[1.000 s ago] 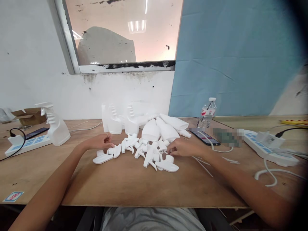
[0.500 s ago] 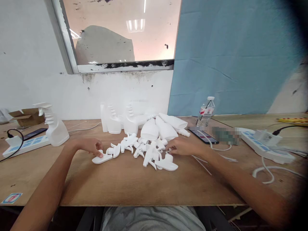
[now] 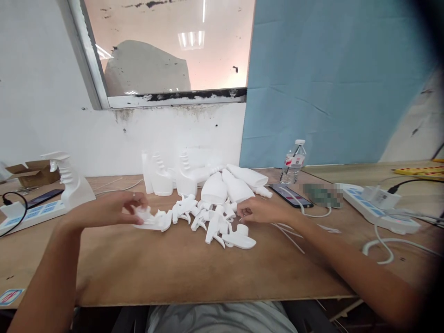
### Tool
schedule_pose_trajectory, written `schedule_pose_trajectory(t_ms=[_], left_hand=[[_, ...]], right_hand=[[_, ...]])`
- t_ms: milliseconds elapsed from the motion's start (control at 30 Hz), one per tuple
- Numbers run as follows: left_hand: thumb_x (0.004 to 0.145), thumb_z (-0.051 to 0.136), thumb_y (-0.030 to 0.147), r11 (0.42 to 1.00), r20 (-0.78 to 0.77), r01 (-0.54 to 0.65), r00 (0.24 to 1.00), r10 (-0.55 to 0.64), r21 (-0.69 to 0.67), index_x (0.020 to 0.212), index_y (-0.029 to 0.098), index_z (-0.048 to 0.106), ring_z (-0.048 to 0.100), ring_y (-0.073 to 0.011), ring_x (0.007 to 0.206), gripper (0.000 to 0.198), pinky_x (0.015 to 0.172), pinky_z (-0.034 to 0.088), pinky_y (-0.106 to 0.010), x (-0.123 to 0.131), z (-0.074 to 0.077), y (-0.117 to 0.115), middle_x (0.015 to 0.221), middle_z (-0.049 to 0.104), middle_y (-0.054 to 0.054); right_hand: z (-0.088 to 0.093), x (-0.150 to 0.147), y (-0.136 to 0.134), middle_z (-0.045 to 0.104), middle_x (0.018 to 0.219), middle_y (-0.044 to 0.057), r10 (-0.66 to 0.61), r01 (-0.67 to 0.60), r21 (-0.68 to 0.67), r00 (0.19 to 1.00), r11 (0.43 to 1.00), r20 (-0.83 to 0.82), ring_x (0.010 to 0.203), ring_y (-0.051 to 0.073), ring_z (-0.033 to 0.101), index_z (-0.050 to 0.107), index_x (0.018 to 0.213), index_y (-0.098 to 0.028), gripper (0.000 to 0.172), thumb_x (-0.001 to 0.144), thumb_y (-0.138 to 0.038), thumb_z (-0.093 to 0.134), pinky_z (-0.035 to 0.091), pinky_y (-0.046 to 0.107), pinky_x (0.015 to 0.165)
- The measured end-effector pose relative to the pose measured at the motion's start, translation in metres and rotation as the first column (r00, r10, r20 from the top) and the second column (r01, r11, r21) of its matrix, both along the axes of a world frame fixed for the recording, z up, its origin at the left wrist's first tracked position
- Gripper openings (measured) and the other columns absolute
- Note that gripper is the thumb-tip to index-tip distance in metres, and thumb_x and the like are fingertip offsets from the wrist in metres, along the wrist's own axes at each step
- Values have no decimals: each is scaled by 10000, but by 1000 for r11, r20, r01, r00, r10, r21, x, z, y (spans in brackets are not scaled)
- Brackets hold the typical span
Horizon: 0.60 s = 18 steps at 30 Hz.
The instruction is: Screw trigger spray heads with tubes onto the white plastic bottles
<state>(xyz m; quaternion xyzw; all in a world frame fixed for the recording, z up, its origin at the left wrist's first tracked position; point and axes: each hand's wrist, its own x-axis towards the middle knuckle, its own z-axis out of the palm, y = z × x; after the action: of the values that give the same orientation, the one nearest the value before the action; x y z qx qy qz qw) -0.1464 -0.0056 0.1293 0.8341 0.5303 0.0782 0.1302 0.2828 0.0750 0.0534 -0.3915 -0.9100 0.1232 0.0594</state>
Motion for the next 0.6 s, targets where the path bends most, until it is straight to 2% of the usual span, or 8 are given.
schedule_pose_trajectory(t_ms=[100,167,233,333,400,467,533,600], left_hand=[[785,664,467,986,164,166,972,-167,18,1028,230,628,589,-192,945,341,798,455,-259,56,-17,-8,1023,639,-9],[802,665,436,969,352,242,903,-246,58,1018,208,617,590,-173,903,318,776,469,-251,91,-42,-8,987,643,-10],[804,681,385,952,476,286,826,-302,108,977,193,608,585,-157,855,269,783,473,-255,115,-70,-7,964,644,-11],[804,694,348,944,519,302,791,-324,130,982,196,575,573,-155,853,263,793,463,-269,128,-102,-7,963,638,-11],[795,704,345,950,570,289,763,-304,119,978,192,542,565,-155,853,288,784,460,-271,129,-113,-8,966,626,-14],[791,707,342,953,629,291,726,-278,85,966,186,512,561,-155,840,305,765,460,-269,130,-118,-10,958,614,-21],[787,709,342,951,672,308,696,-251,36,957,183,488,555,-152,814,321,734,460,-263,133,-122,-11,931,603,-24],[779,714,342,946,694,325,680,-238,6,945,183,470,540,-143,785,335,701,455,-251,136,-127,-11,905,587,-21]], right_hand=[[6,-9,-6,679,749,14,12,-5,44,987,999,-163,661,134,576,681,810,-167,188,865,-316,581,393,230,596],[9,-17,-13,715,828,36,37,-1,113,947,994,-319,724,149,622,705,858,-171,226,889,-348,569,443,247,655],[10,-27,-23,733,858,50,94,-8,194,894,981,-438,733,151,645,721,879,-173,229,896,-347,573,469,246,645],[7,-42,-39,746,885,64,299,-112,358,798,927,-524,732,137,668,720,922,-172,180,915,-258,561,502,232,630],[4,-51,-49,747,891,69,475,-207,498,721,842,-504,777,135,680,702,966,-168,157,915,-176,553,521,235,690],[-1,-59,-57,743,868,70,592,-271,599,676,753,-439,808,140,678,680,1002,-164,159,905,-134,557,521,248,724],[-5,-64,-62,738,863,72,643,-331,638,682,696,-348,797,146,669,660,1026,-163,168,906,-127,550,510,264,708],[-10,-66,-65,734,887,82,659,-406,625,713,667,-239,793,159,658,650,1044,-158,180,909,-129,536,494,283,693]])
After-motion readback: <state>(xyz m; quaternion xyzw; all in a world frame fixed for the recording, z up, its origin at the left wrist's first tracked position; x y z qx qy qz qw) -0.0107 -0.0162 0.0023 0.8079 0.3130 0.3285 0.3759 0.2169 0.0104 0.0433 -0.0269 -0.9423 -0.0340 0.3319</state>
